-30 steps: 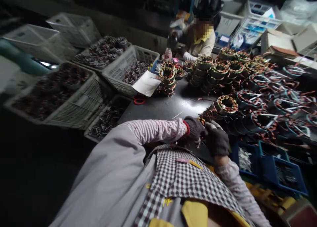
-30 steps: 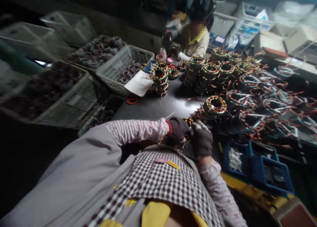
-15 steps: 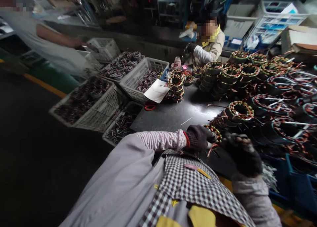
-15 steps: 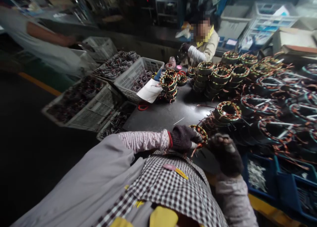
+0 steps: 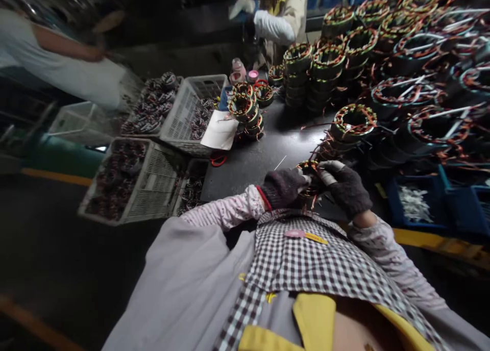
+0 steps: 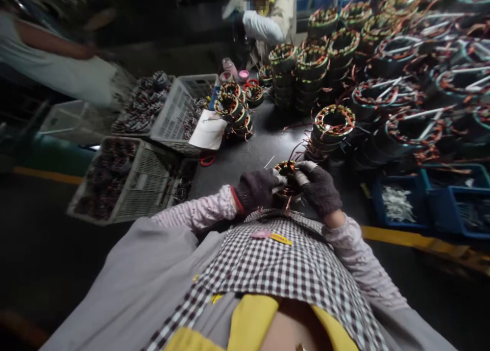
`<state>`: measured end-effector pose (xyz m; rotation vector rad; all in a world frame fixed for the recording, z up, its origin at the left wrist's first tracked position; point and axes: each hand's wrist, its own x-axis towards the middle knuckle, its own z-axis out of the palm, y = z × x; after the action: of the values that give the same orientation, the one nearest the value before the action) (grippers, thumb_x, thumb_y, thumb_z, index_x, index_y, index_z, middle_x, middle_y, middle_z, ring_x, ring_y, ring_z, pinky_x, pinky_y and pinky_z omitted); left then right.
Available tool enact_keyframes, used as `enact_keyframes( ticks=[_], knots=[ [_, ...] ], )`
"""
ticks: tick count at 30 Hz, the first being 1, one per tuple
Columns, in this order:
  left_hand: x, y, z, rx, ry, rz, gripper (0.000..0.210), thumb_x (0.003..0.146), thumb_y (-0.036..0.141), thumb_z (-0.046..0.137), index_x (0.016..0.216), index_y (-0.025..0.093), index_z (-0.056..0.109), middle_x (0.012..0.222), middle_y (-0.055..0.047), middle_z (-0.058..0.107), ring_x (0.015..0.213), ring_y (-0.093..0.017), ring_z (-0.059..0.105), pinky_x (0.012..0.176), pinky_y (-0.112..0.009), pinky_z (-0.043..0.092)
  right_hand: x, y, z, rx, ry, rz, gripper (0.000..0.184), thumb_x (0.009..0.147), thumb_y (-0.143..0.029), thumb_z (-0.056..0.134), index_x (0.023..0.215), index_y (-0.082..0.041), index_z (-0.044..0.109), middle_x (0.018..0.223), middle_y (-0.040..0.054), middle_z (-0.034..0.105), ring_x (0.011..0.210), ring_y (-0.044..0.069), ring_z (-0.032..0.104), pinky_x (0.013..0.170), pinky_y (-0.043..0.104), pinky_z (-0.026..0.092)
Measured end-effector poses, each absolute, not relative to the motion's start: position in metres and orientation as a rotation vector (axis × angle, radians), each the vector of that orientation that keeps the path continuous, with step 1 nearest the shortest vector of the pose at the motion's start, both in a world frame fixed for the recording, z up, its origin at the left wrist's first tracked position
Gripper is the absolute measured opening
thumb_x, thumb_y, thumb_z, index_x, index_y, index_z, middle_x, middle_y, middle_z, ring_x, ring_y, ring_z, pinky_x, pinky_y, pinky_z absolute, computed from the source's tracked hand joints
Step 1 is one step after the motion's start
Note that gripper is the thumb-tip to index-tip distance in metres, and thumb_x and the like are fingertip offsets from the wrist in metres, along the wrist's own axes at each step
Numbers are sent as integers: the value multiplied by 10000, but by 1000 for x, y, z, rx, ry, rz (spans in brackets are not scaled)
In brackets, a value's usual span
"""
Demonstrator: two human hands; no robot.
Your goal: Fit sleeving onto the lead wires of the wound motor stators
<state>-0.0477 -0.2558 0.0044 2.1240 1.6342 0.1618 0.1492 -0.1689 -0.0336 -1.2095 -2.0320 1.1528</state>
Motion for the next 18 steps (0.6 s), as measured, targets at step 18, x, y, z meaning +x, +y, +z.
enact_keyframes(
  ticks=[18],
  knots=[
    [-88, -248, 5, 1128, 1405, 348, 320, 976, 448, 701, 844, 157, 728, 720, -16, 668, 607, -130, 570, 647, -273, 509, 133, -189, -26, -1376, -2405, 827, 365, 1081, -358, 590, 1311, -203, 828, 1269, 166, 856, 1118, 319, 803, 968, 395, 621]
  ],
)
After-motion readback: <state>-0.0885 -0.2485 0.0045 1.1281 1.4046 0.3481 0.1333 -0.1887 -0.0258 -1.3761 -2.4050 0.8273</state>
